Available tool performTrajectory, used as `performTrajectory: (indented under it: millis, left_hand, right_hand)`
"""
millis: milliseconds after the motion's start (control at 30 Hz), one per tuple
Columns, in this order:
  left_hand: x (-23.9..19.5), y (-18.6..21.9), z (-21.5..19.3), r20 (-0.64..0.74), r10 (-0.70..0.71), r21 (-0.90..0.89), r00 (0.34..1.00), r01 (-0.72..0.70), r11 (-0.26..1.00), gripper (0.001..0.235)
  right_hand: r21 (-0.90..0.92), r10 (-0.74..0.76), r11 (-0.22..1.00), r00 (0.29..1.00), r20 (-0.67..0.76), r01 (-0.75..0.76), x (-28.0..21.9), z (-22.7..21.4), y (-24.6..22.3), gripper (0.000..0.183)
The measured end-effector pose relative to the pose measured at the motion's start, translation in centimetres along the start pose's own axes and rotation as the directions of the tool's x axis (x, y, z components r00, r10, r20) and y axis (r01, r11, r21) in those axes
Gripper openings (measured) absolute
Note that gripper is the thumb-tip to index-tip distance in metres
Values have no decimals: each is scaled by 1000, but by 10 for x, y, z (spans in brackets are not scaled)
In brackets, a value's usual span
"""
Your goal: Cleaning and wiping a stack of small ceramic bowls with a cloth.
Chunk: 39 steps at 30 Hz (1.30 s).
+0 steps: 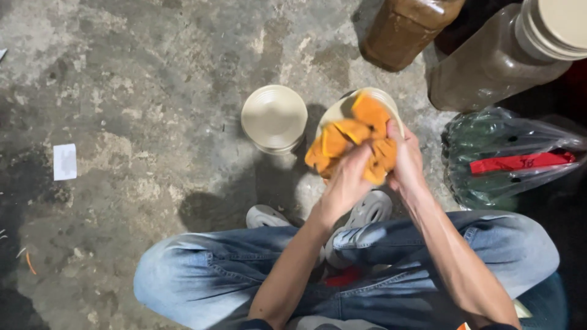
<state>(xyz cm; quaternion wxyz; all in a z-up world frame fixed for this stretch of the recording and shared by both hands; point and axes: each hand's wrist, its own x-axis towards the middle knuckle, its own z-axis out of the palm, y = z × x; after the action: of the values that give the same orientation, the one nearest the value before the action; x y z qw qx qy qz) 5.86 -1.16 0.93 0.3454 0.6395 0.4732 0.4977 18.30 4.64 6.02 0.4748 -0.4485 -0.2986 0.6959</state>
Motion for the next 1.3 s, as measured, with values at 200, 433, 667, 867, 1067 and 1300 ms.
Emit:
performTrajectory:
  millis: [200, 433, 667, 867, 1067, 1300]
  left_hand:
    - [18, -14, -44, -239, 33, 214, 970, 19, 977, 67]
    - [-13, 5, -8, -107, 0, -14, 994, -2, 1000, 51]
    - [0, 30, -14, -60, 171, 346, 983, -141, 928, 69]
    - [-5, -2, -35, -94, 325, 419, 941, -259, 870, 37]
    - [4, 19, -57, 91, 463, 324, 881, -466, 823, 33]
    - [-24, 8, 12, -133, 330, 711, 935, -142, 689, 34]
  right_hand:
    - [-547, -106, 837, 987, -121, 23, -22, 34, -20, 36]
    - [-451, -414, 827, 906, -83, 337, 15, -18, 5, 35]
    - [-361, -337, 888, 937, -86, 286, 11, -5, 2, 35]
    - [-426, -12, 899, 969, -247, -97, 14, -2, -46, 33]
    - [-380, 236, 894, 970, -51, -237, 50, -41, -59, 39]
    - [-361, 16, 927, 973, -230, -100, 37, -38, -3, 37]
